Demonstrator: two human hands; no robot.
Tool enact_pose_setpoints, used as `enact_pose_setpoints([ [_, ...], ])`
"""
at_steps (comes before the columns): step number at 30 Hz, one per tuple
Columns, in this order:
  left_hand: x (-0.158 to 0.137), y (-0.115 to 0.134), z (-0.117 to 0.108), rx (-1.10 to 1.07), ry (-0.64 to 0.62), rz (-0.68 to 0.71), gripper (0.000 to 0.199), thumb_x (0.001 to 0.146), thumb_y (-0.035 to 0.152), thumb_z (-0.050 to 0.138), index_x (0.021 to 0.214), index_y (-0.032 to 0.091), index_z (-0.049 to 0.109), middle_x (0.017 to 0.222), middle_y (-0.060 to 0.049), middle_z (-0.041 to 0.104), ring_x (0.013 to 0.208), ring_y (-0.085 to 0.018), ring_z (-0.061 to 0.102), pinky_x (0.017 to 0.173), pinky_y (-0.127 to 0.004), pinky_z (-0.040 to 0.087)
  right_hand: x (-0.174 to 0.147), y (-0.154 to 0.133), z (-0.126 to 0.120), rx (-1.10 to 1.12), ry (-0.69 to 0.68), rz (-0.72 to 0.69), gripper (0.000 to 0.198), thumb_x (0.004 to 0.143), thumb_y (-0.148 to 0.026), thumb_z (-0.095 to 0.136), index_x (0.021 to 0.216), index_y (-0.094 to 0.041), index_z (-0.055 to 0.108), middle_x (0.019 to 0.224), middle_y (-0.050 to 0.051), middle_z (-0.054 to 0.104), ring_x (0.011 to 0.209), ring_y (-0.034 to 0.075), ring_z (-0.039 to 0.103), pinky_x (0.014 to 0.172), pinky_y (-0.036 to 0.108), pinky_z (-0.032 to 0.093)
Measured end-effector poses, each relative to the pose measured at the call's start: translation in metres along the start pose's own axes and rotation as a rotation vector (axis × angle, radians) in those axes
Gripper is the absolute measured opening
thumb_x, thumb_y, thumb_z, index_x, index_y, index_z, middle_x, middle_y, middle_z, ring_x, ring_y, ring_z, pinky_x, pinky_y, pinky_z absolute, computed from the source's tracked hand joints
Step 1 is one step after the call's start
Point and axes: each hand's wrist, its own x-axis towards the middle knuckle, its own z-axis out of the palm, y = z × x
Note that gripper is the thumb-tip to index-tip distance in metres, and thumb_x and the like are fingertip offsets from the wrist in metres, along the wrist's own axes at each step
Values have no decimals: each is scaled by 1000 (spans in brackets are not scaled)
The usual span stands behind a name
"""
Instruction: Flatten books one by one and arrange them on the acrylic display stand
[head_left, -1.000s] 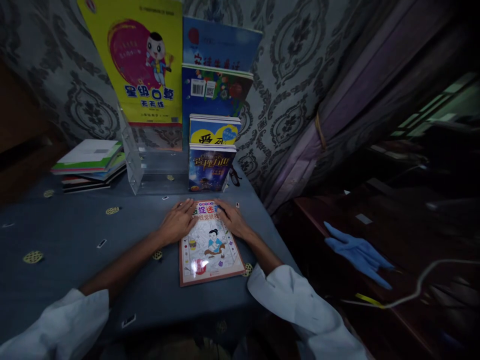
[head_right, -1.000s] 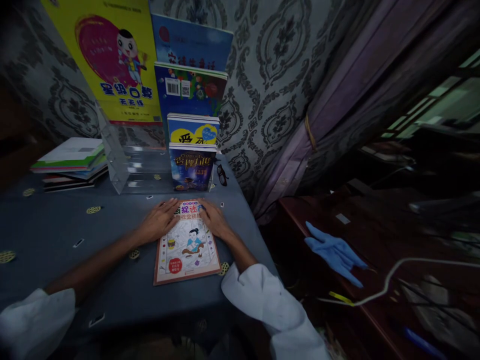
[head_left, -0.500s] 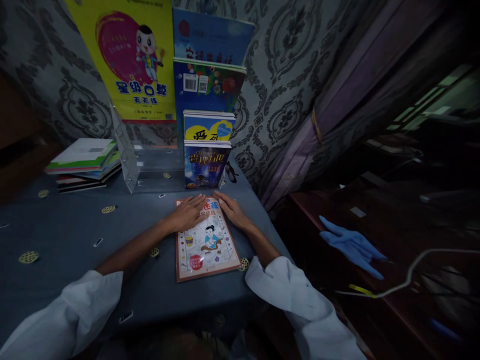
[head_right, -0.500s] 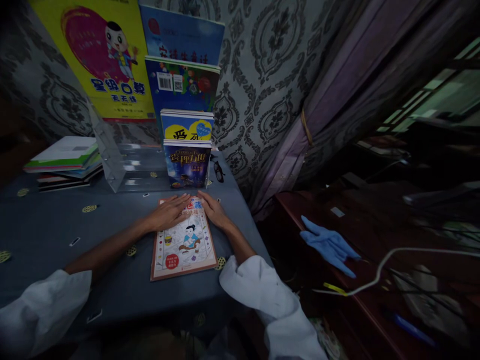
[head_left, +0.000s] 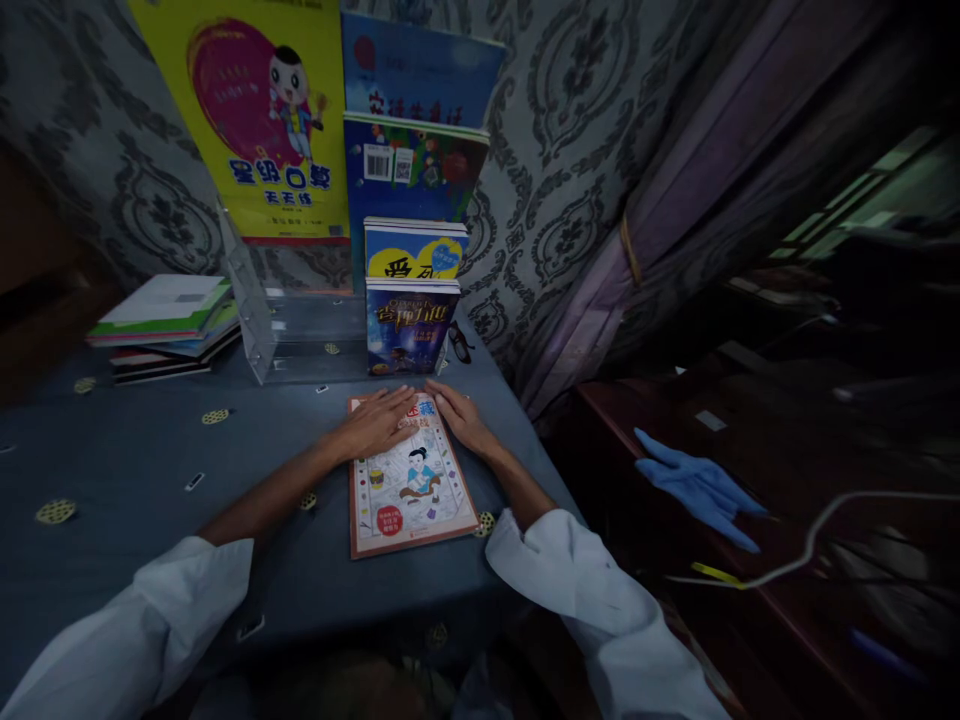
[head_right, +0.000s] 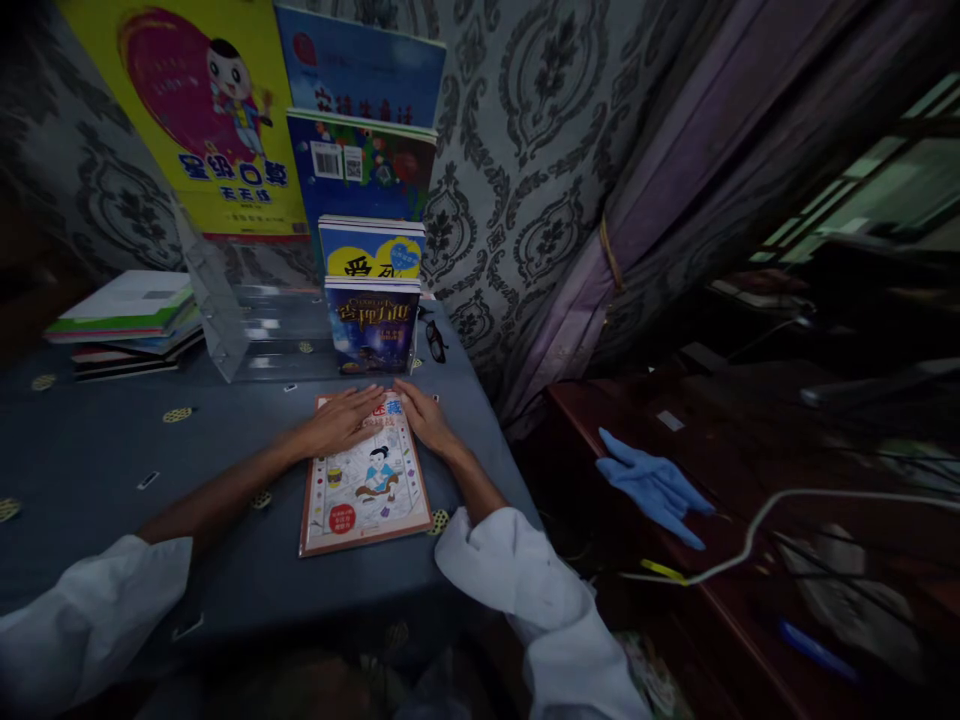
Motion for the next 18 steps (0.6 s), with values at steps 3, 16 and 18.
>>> enact_pose_setpoints([
  [3,0,-1,2,6,17,5,64,103,51,30,152,11,37,160,-14,32,151,-24,28,122,-43,23,-3,0,3,-60,-11,-56,52,101,-53,38,141,-25,56,139,8,63,129,24,58,113,46,43],
  [16,7,1,-2,18,24,22,63,103,51,33,151,12,39,158,-15,38,147,-27,35,117,-47,31,2,8,-4,66,1,1,54,98,-59,42,136,-26,60,137,7,65,128,24,59,113,46,43],
  [18,9,2,-2,12,10,31,62,103,50,33,152,13,37,159,-15,35,148,-27,33,119,-47,29,4,9,-6,126,-10,15,57,96,-63,43,136,-26,60,135,8,66,127,25,60,113,47,43],
])
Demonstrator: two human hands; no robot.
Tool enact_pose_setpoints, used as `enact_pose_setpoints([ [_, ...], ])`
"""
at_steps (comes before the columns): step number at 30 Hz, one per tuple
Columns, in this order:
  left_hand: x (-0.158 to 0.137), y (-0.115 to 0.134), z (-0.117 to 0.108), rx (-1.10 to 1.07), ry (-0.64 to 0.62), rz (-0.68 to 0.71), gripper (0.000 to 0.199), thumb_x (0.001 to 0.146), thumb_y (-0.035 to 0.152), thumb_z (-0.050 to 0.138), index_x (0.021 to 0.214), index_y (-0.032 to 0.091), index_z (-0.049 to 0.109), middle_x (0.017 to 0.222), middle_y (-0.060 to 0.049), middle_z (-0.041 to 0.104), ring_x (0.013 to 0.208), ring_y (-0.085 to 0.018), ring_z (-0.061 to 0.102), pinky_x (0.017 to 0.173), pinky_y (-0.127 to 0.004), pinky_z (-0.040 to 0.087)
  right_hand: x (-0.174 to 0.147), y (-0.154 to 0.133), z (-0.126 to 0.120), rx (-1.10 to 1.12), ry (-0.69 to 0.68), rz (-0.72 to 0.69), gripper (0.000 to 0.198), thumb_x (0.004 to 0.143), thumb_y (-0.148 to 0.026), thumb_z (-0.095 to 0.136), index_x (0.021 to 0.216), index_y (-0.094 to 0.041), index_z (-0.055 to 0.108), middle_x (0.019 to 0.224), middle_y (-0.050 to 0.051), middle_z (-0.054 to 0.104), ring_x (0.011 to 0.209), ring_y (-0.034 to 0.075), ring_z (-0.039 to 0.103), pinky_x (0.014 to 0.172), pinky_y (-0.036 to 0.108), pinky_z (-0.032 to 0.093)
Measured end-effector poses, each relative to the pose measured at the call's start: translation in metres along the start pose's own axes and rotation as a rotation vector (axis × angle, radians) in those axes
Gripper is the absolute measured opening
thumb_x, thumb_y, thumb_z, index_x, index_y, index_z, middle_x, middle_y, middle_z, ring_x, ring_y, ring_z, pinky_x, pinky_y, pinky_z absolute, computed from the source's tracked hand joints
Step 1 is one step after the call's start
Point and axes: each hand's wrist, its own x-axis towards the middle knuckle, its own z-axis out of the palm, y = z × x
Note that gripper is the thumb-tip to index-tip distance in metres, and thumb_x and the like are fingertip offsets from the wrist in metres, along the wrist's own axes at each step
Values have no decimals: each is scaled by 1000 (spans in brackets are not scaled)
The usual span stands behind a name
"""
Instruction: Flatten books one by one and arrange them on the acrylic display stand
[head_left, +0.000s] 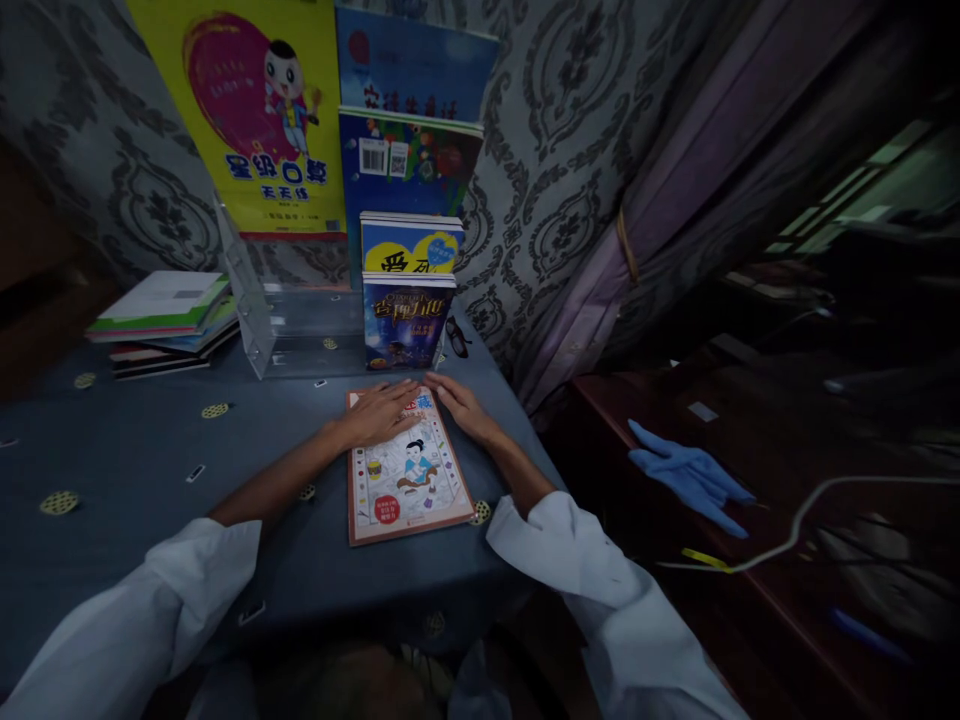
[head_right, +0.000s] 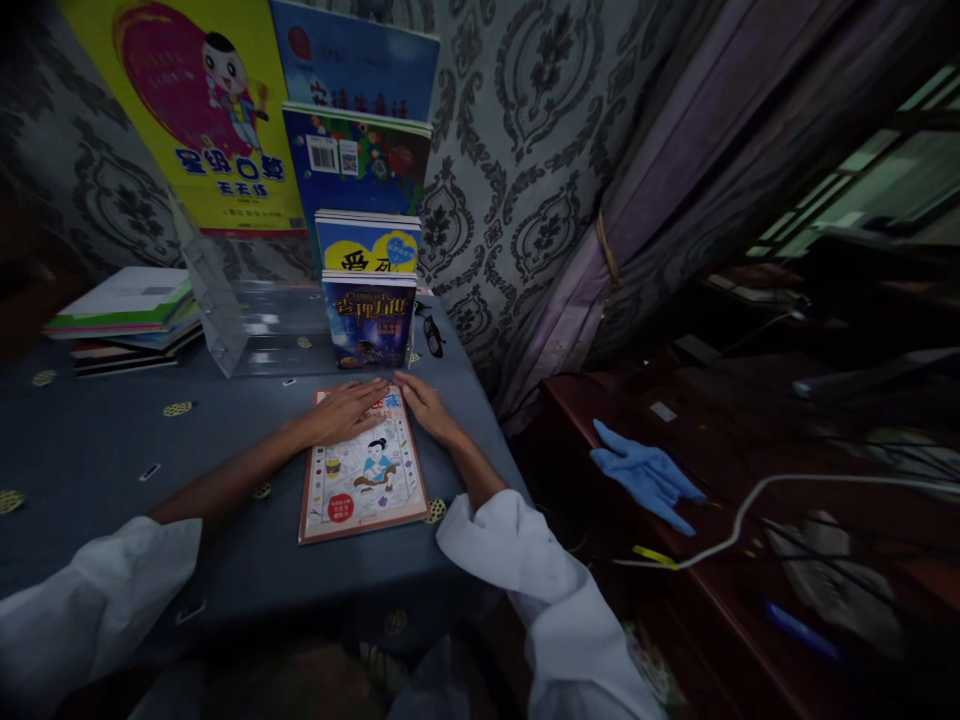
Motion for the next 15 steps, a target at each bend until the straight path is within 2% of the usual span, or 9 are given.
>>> enact_pose_setpoints([
  [7,5,5,4,23,9,92,55,104,43,32,151,15,40,157,-14,40,148,-23,34,121,-45,24,1,-1,-3,44,-7,11,62,94,-68,45,136,-25,60,133,9,67,127,25,60,114,46,41],
  [15,-2,28,0,3,-25,211,51,105,41,35,151,20,41,158,-10,40,148,-20,34,122,-42,21,-1,-3,-1,-23,-2,1,58,95,-66,43,134,-27,61,131,7,69,124,25,62,111,47,44],
])
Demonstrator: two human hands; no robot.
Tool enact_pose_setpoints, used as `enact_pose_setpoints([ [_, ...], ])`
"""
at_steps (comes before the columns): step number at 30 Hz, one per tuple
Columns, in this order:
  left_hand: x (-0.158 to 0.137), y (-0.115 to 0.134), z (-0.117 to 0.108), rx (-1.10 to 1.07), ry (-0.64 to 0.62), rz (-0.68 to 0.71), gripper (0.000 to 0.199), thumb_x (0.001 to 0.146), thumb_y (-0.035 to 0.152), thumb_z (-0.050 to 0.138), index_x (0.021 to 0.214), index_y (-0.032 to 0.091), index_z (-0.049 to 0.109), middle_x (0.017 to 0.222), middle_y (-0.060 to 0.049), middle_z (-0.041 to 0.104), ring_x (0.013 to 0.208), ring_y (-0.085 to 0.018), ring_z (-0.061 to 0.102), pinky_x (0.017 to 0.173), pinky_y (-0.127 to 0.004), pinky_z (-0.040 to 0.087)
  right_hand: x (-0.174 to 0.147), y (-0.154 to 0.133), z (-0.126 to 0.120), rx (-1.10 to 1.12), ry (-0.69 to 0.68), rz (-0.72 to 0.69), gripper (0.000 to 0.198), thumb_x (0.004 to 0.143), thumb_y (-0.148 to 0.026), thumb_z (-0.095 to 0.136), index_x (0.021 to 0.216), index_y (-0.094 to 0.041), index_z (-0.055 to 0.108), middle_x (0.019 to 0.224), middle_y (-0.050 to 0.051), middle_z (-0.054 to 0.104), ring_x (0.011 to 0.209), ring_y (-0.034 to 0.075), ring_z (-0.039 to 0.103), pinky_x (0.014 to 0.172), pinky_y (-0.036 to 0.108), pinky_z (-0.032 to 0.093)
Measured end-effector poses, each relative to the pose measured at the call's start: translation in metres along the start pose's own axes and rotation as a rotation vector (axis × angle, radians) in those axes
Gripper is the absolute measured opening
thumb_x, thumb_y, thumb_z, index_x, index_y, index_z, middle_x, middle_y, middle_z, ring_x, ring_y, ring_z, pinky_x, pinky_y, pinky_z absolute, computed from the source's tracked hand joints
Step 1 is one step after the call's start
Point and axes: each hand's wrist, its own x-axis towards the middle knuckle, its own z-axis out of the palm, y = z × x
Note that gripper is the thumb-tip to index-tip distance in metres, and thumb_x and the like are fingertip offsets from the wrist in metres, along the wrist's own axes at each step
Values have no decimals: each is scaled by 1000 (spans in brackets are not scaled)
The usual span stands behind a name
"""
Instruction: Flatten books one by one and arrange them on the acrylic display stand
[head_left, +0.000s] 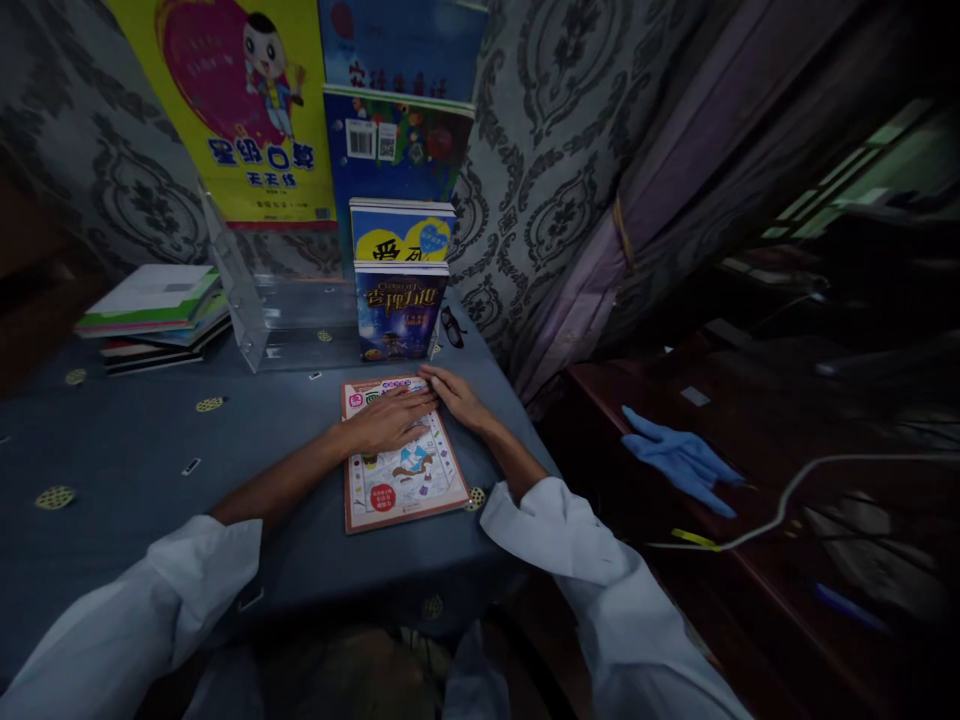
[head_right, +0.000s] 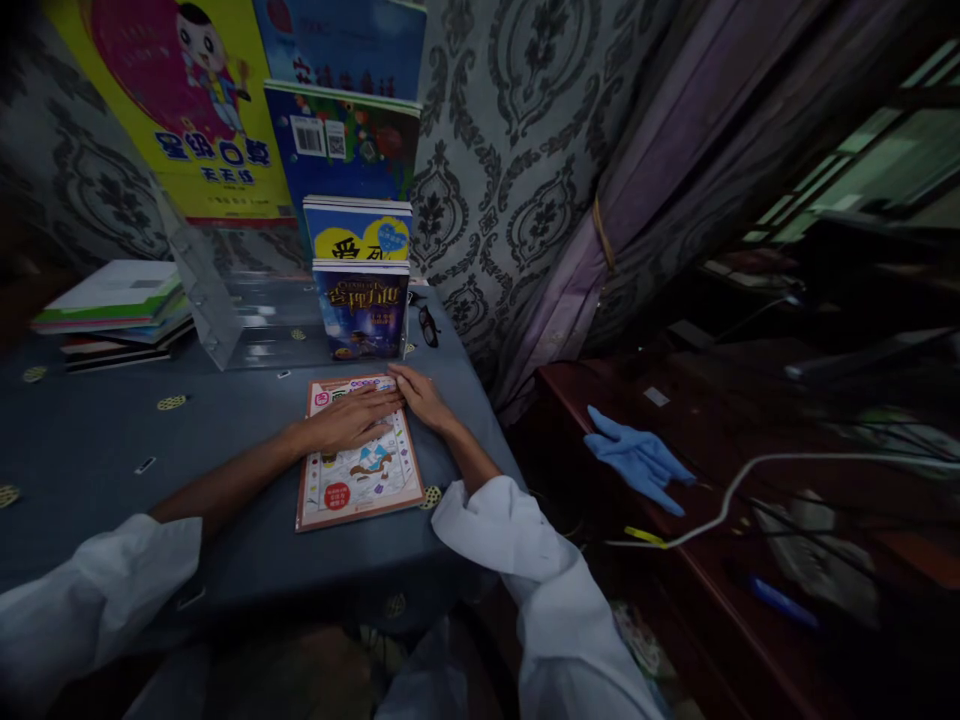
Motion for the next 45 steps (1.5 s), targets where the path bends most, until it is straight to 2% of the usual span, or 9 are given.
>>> enact_pose_setpoints([
  [6,-11,25,-2,-47,-50,63,52,105,44,34,150,20,41,158,-9,40,148,-19,33,123,-40,17,0,0,3,-27,4,-6,65,95,-69,38,134,-22,61,132,11,67,123,26,63,108,45,47],
  [9,-20,41,-1,-89,-49,124,55,105,48,33,152,21,38,158,-9,40,149,-20,31,124,-40,15,1,0,5,-39,11,-7,62,96,-66,39,133,-22,63,131,11,68,122,27,63,108,47,47],
  [14,-35,63,5,-131,-38,180,84,93,72,40,156,18,30,160,-13,36,151,-27,26,124,-46,12,-1,-3,6,-66,19,-10,53,98,-59,41,131,-25,64,132,7,68,124,25,61,111,46,43],
  [16,-38,68,7,-120,-40,185,90,91,75,42,157,16,26,161,-14,32,152,-30,24,124,-47,11,-2,-4,6,-77,21,-6,51,98,-57,41,131,-26,65,132,6,68,124,24,61,111,45,44],
  [23,-37,72,7,-45,-32,162,66,100,55,40,155,17,32,160,-13,36,152,-28,23,124,-47,8,-2,-8,6,-86,9,-18,47,98,-51,42,130,-25,66,132,5,68,123,24,62,109,45,46],
  [29,-32,67,4,-22,-32,127,57,102,48,40,151,20,39,158,-11,40,151,-28,27,124,-49,10,-3,-9,6,-81,-8,-44,47,98,-48,41,129,-24,67,131,7,69,126,26,61,111,48,44],
  [36,-32,69,1,-60,-11,168,44,104,40,39,145,26,48,154,-7,47,149,-27,30,123,-53,13,-7,-12,8,-106,-13,-22,42,97,-44,45,128,-25,67,130,6,70,123,25,62,109,46,46],
  [41,-35,73,-1,-104,13,189,41,105,32,36,143,28,51,151,-5,51,147,-25,36,123,-51,17,-21,-19,11,-114,-65,-41,44,98,-48,44,129,-25,66,133,7,67,127,26,60,112,48,43],
  [45,-36,76,-1,-148,30,202,42,105,28,36,144,28,50,148,-5,54,145,-23,39,122,-49,21,-45,-32,8,-120,-124,-41,46,101,-49,41,135,-25,61,138,7,64,131,24,57,114,48,42],
])
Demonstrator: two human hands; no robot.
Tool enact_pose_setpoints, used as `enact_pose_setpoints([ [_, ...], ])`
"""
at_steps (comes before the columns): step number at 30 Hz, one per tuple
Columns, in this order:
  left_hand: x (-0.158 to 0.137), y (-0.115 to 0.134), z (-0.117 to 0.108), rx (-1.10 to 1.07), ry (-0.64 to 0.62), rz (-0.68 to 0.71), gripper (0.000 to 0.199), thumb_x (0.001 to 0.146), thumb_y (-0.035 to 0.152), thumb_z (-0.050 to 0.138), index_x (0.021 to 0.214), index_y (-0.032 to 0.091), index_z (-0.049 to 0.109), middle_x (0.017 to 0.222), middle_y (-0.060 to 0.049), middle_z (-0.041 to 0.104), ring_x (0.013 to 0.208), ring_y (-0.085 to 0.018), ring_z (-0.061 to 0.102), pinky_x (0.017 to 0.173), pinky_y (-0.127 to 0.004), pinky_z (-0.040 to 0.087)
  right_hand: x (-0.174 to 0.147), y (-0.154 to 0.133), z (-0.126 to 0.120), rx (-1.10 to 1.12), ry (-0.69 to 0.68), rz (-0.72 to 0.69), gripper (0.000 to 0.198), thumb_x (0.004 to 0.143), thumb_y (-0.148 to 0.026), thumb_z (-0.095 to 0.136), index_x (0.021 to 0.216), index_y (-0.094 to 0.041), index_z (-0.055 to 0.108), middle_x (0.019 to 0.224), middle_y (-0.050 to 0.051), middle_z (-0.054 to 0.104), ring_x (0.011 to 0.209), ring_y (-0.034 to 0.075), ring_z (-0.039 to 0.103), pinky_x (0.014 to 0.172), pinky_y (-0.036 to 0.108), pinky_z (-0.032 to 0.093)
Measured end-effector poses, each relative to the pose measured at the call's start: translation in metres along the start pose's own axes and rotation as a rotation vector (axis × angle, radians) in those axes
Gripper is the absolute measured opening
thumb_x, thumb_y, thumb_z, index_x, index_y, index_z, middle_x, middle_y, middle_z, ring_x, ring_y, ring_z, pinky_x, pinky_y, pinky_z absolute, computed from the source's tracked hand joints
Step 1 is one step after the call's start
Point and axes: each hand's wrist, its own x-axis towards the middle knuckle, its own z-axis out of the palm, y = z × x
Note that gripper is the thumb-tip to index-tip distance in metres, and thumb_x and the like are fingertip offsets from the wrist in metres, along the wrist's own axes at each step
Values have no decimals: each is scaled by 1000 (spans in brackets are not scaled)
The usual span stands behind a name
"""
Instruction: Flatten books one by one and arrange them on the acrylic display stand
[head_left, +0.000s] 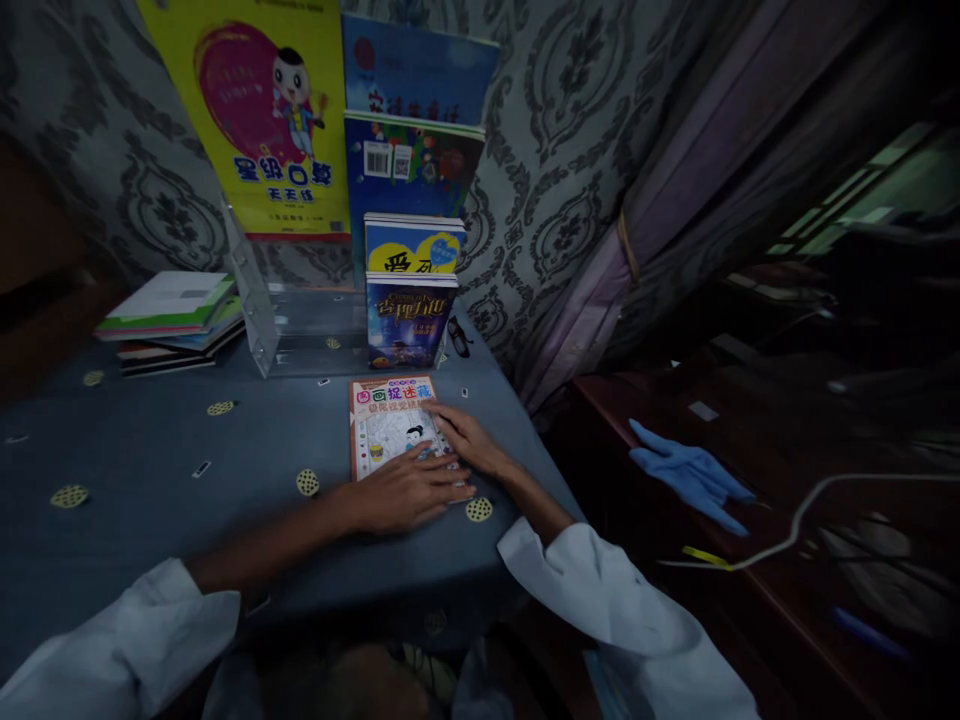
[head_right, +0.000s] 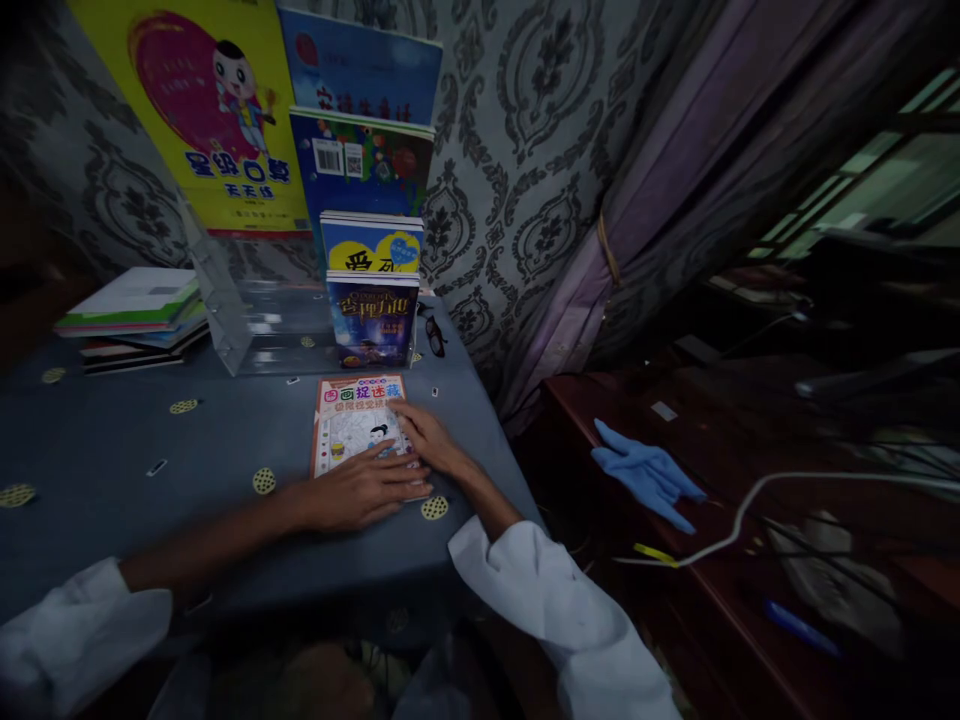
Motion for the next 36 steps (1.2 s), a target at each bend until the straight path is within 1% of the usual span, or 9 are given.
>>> enact_pose_setpoints([
  [5,1,4,2,-34,20,22,41,105,22,34,140,26,54,141,-5,61,137,-20,49,124,-45,19,-38,-26,0,-17,-55,5,48,103,-50,36,140,-26,55,145,8,57,138,23,50,119,50,36],
  [13,-2,7,7,7,39,51,39,103,23,40,138,22,56,131,-10,66,132,-24,52,120,-46,30,-73,-53,8,-83,-47,13,45,105,-42,38,146,-30,48,149,5,54,143,22,44,123,53,28],
  [17,-13,7,2,-45,6,29,46,103,36,45,147,25,46,143,-9,58,138,-24,48,122,-44,26,-74,-52,12,-127,-48,4,45,105,-41,37,148,-31,47,150,6,52,143,22,43,123,54,27],
  [20,-26,0,-6,-92,-23,-19,46,105,38,39,151,30,41,151,-4,51,144,-20,40,123,-43,24,-74,-49,13,-148,-58,-3,46,104,-41,39,149,-31,44,151,6,51,145,21,41,123,53,26],
  [23,-41,-20,-13,-105,-40,-111,47,107,40,32,151,29,40,154,-3,47,147,-18,36,124,-42,21,-75,-47,13,-165,-66,-14,50,102,-42,47,150,-30,44,152,8,50,146,23,39,123,55,25],
  [27,-60,-62,-20,-52,-16,-259,49,107,43,27,150,27,42,157,-3,42,148,-17,34,124,-42,20,-74,-48,12,-172,-76,-3,51,100,-42,52,149,-31,45,153,8,49,146,24,38,123,56,24],
  [31,-74,-104,-26,39,67,-481,61,105,51,23,150,15,43,159,-12,37,148,-22,33,123,-42,24,-73,-49,10,-169,-112,12,57,97,-49,56,149,-30,45,155,9,46,147,26,36,123,56,23],
  [33,-79,-118,-28,61,106,-568,68,104,54,21,150,9,40,159,-16,35,149,-24,31,123,-42,25,-73,-48,9,-176,-135,8,63,93,-53,61,149,-29,45,156,11,44,148,28,34,123,57,22],
  [36,-85,-129,-27,73,121,-598,71,103,58,20,151,9,40,159,-16,36,148,-25,33,123,-44,23,-73,-46,8,-203,-163,8,70,89,-57,64,150,-27,45,157,13,42,149,29,33,123,59,20],
])
